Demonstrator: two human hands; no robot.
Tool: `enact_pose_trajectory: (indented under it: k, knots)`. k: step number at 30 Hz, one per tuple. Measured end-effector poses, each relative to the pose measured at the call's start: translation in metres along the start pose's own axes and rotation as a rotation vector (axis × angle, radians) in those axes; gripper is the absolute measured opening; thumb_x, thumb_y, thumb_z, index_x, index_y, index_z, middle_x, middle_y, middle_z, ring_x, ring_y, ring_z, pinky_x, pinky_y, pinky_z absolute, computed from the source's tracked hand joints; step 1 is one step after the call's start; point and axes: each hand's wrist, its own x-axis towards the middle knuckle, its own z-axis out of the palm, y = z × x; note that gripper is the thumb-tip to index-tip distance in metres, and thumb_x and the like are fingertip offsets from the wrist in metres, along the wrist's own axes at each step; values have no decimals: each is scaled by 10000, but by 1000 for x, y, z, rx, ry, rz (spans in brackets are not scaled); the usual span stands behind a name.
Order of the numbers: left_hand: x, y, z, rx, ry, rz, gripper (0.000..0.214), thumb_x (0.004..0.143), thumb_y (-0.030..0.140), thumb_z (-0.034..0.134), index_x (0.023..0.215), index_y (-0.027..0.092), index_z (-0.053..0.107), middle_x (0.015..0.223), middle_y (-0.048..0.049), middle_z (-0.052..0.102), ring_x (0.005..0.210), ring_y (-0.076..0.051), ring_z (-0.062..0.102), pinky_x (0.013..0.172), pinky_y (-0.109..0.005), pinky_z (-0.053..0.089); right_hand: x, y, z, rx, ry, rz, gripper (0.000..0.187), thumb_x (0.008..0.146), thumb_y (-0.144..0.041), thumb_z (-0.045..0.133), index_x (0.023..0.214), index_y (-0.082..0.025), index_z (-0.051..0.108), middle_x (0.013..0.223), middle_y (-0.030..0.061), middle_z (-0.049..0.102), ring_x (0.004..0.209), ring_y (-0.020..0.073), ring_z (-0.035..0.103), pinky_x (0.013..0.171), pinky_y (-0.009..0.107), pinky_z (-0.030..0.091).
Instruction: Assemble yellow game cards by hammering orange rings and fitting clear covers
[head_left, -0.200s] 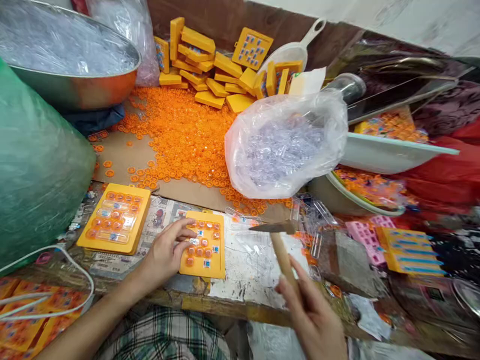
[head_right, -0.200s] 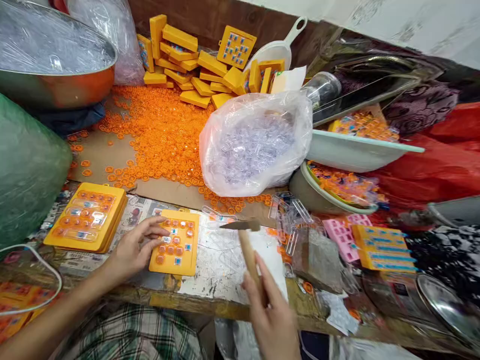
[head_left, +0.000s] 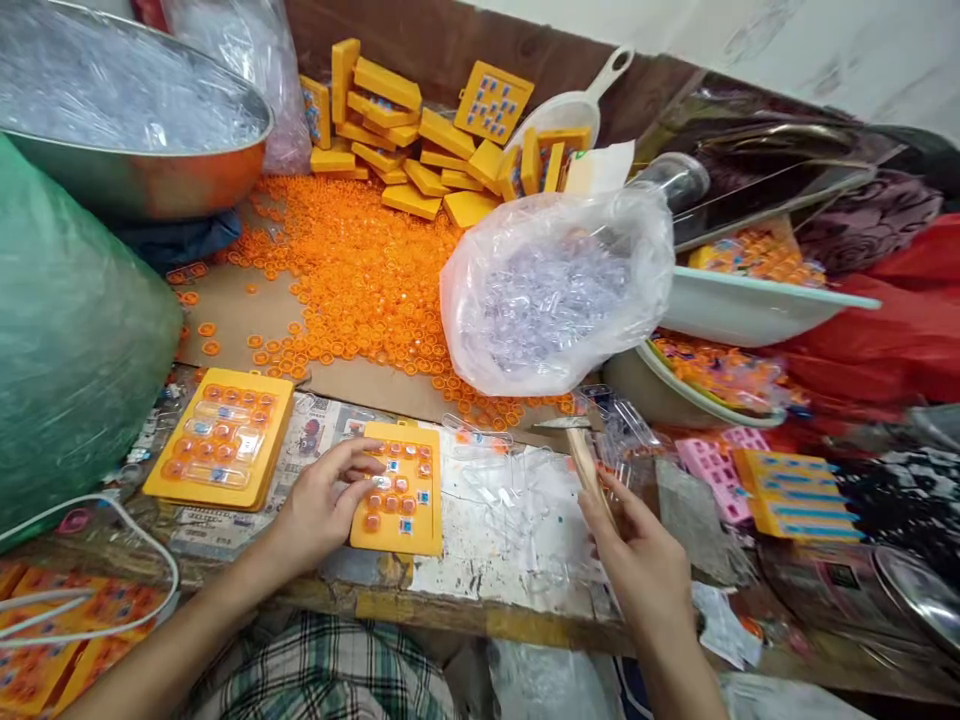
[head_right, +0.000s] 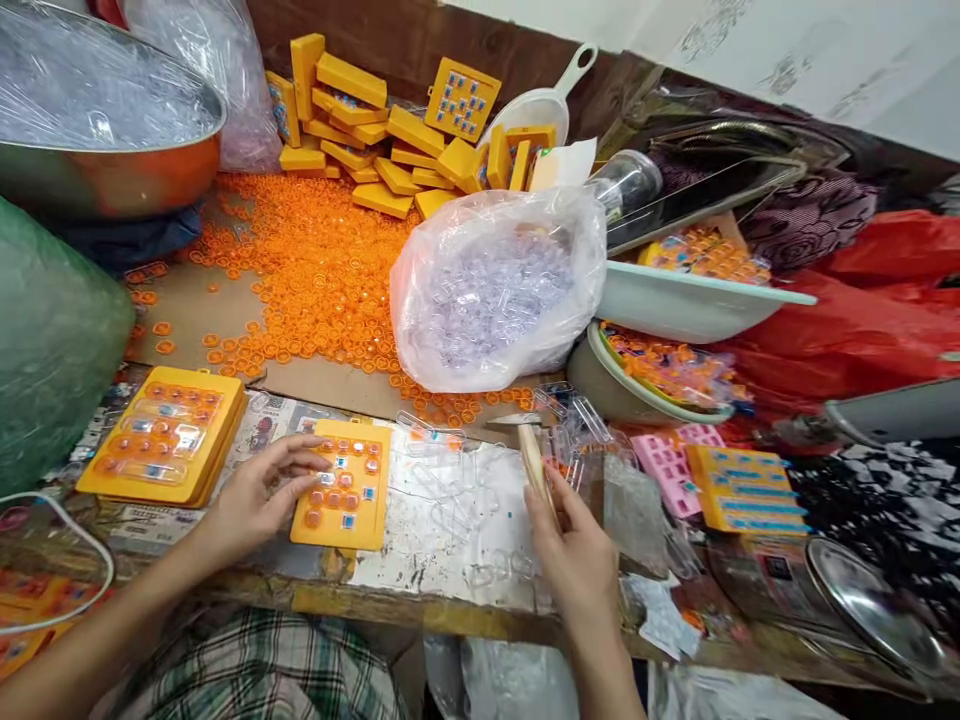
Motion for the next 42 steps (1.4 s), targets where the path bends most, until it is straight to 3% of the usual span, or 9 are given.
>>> enact_pose_trajectory:
  k: [5,9,12,15,21,25,29,35,42]
  knots:
    - [-1,-2,-3,34,76,-20,299,861,215,528,1159,185,535,1113,-101,648,952,-197,630,880,-372,496,16,-5,17,-162,16,-185,422,868,-398,480,1160,-159,667,1069,152,684,908,304,630,729,412,492]
    - [3,0,-5,139,147,11,295,853,231,528,1141,175,551,1171,-113,614,938,-204,611,850,-379,500,20,-22,20,-212,-32,-379,316,861,-202,476,1063,-209,718,1195,140,640,1039,320,564,838,446,429]
    - [7,2,-6,279,178,67,280,853,232,516,1124,178,564,1155,-111,619,996,-230,584,881,-411,476,31,-28,19,-166,-145,-523,362,793,-59,481,939,-260,744,1122,67,693,1048,273,575,860,398,416]
    - [11,4,-6,387,179,83,278,863,244,496,1122,174,567,1123,-113,627,1076,-255,547,966,-461,420,41,-28,13,-88,-175,-568,347,784,-37,480,891,-238,741,971,81,724,1000,272,597,849,406,414]
    - [14,6,-5,344,141,-61,421,927,371,401,1257,144,527,1240,-145,573,1222,-248,478,1075,-456,336,9,-70,22,224,-181,-523,385,927,-237,440,1299,-254,538,948,69,652,859,204,619,757,338,493]
    - [17,4,1,160,170,-137,434,905,401,467,1270,177,540,1305,-127,545,1264,-239,460,1115,-429,286,-38,-117,61,435,-310,-463,361,939,-265,451,1297,-261,499,853,21,640,782,157,645,725,277,537]
    - [21,11,4,-306,170,-237,419,827,377,610,1203,195,572,1338,-116,541,1237,-262,503,1066,-413,369,-54,-129,84,578,-290,-330,199,940,-271,464,1121,-207,515,902,51,649,822,163,653,743,293,551]
    - [18,26,14,-828,120,-399,708,668,244,796,1280,203,443,1367,-142,517,1110,-269,607,901,-369,518,-44,-127,68,637,-357,-346,136,911,-280,526,1008,-218,598,871,35,686,770,164,655,690,292,544]
    - [12,19,14,-1018,-33,-361,579,731,131,727,1261,174,499,1259,-107,623,1096,-225,624,920,-310,510,-31,-143,58,554,-365,-544,204,869,-199,572,992,-295,705,863,21,713,836,200,584,777,375,454]
